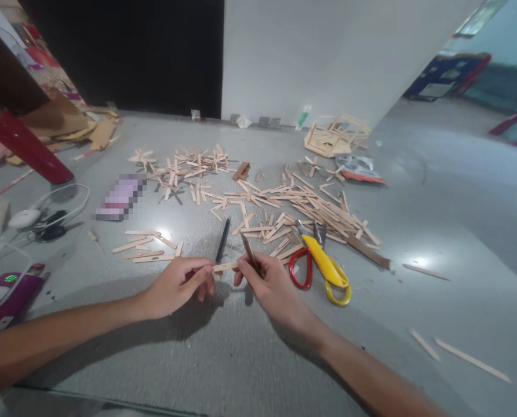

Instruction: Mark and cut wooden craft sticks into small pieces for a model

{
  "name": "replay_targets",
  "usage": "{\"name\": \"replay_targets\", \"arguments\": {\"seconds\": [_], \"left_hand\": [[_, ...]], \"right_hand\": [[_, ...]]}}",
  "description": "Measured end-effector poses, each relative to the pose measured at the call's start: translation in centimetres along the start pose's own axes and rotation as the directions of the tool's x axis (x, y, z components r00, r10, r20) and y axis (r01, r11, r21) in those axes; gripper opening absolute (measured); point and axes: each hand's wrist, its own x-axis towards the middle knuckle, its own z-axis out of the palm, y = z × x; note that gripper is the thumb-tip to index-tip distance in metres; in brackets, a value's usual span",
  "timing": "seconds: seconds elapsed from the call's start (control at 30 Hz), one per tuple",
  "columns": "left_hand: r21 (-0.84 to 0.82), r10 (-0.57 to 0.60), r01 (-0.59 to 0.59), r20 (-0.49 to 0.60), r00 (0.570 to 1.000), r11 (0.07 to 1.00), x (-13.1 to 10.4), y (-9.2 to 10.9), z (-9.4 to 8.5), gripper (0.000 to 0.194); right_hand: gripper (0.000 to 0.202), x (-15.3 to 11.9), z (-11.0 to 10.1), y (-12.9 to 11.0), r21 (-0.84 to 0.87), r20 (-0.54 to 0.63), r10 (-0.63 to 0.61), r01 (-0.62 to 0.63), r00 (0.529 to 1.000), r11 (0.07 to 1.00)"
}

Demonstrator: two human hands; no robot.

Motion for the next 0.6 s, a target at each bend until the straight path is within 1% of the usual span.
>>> {"name": "replay_targets", "arguments": {"seconds": [0.07,0.1,0.17,0.3,0.43,0.6], "left_hand": [[0.058,0.019,-0.018,-0.03,0.999,0.998,0.1,0.1,0.0,0.039],[0.06,0.029,-0.026,-0.051,0.998,0.998,0.1,0.2,0.0,0.034],[0.016,0.045,-0.044,-0.07,0.997,0.999,0.2,0.2,0.1,0.029],[-0.089,0.047,-0.049,-0.029,0.998,0.995,0.3,0.0,0.3,0.025],[-0.161,0.007,-0.012,-0.029,1.0,0.987,0.2,-0.4,0.7,0.023],[-0.197,0.005,-0.014,-0.046,0.999,0.98,0.2,-1.0,0.9,0.029]], "right_hand": [[0.042,0.1,0.0,-0.1,-0.065,0.0,-0.033,0.033,0.999,0.997],[0.041,0.2,0.1,-0.1,-0.087,-0.002,-0.043,0.042,0.999,0.995],[0.039,0.1,0.3,-0.1,-0.116,0.001,-0.044,0.044,0.999,0.992],[0.038,0.0,1.0,0.0,-0.117,-0.002,-0.045,0.044,0.999,0.992],[0.037,0.2,1.3,0.3,-0.057,0.008,-0.014,0.014,1.0,0.998],[0.045,0.5,1.4,0.9,0.117,0.051,0.062,-0.067,0.997,0.991]]}}
